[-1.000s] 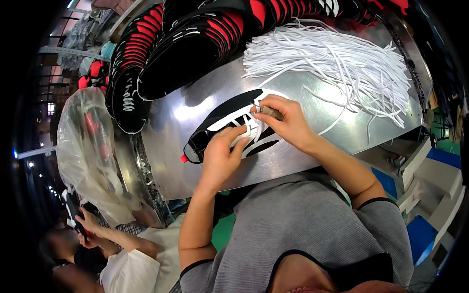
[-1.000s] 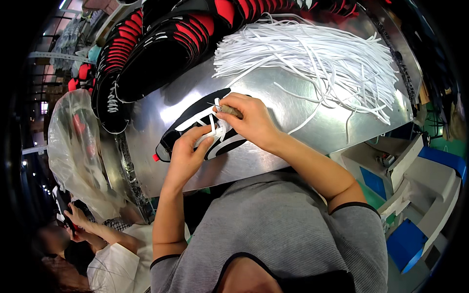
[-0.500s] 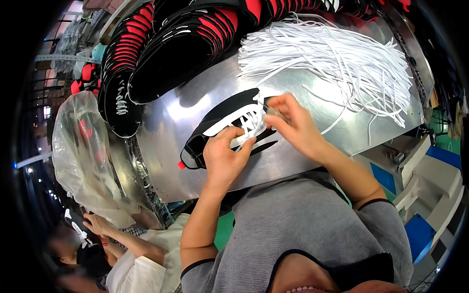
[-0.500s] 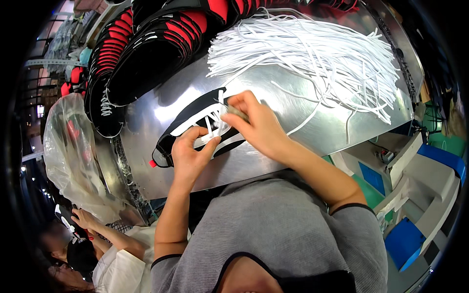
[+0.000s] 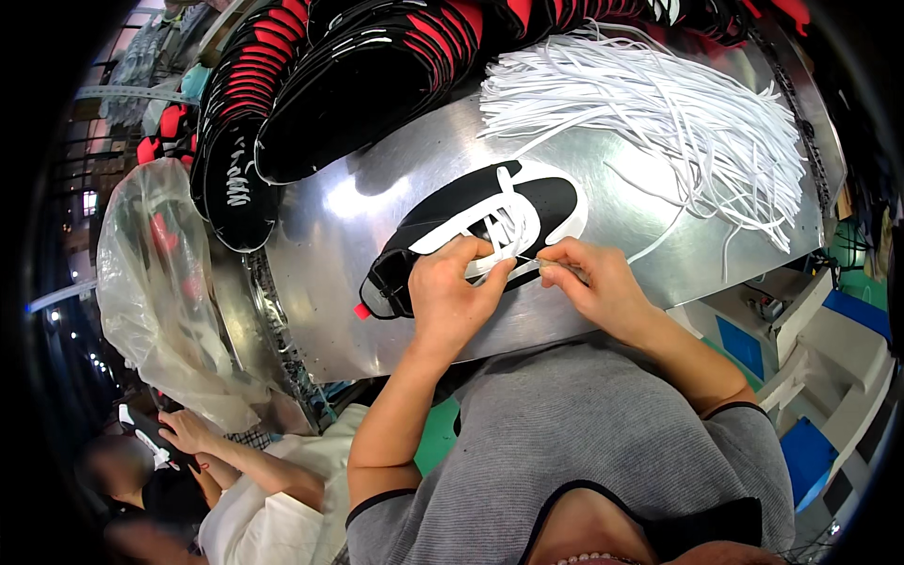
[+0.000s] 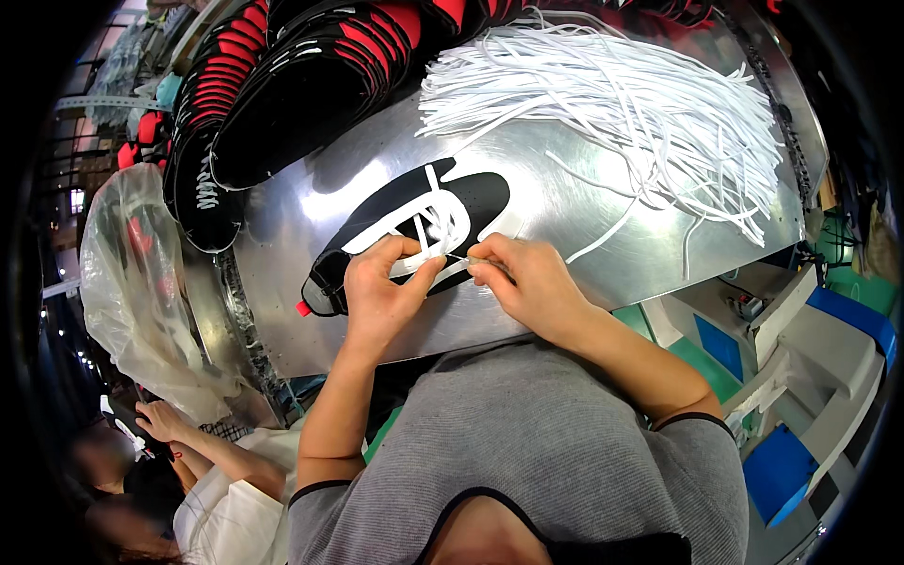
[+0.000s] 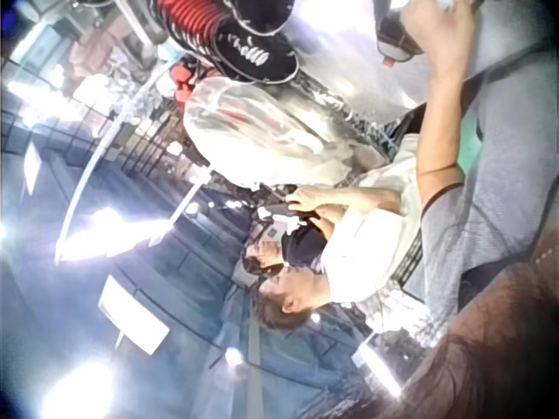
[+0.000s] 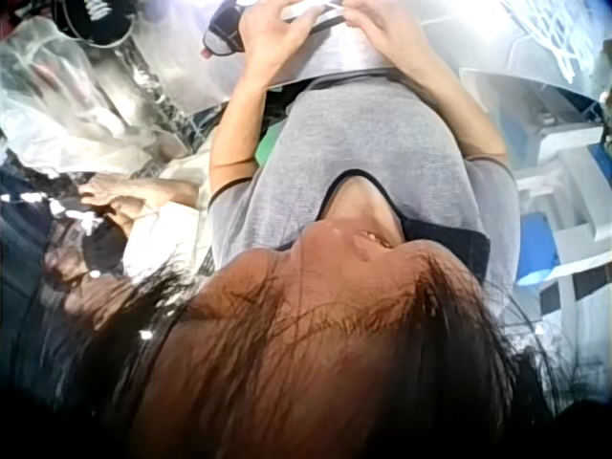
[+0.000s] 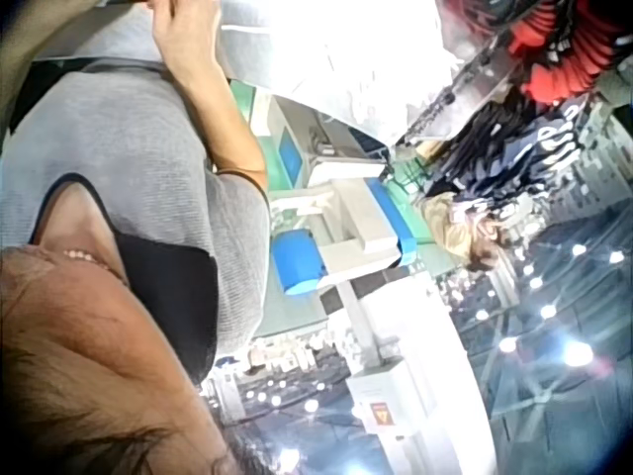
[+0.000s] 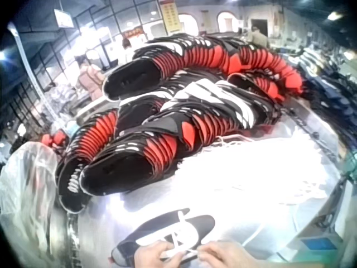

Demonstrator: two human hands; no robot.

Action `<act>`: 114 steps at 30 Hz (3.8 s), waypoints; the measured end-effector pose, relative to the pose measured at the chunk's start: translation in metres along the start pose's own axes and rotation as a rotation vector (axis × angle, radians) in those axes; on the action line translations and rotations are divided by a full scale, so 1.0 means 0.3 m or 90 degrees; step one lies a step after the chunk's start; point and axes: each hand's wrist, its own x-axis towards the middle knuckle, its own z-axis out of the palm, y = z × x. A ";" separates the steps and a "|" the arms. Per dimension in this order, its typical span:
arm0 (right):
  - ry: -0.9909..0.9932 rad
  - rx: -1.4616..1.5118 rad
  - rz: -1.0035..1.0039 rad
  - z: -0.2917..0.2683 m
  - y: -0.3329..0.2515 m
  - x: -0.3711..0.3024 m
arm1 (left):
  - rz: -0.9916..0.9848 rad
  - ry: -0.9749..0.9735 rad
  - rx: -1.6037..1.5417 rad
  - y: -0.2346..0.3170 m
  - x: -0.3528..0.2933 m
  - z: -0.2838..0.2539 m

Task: The person laces a shoe by hand, threading a white lace through the eyelets of a black and white shoe upper. They pick up the lace, thread it through several eyelets one by one, and pull it through each time until the shoe is partially laced.

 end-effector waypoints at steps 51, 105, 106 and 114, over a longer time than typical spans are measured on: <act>-0.039 0.246 -0.212 -0.310 -0.268 0.210 | 0.210 0.043 0.054 -0.001 -0.107 -0.027; -0.130 -0.430 -0.233 0.183 -0.087 0.233 | -0.148 0.209 -0.290 -0.055 -0.099 0.031; -0.142 -0.415 -0.217 0.181 -0.096 0.233 | -0.147 0.206 -0.288 -0.052 -0.104 0.031; -0.172 -0.484 -0.197 0.064 -0.149 0.215 | -0.171 0.177 -0.423 -0.053 -0.122 0.035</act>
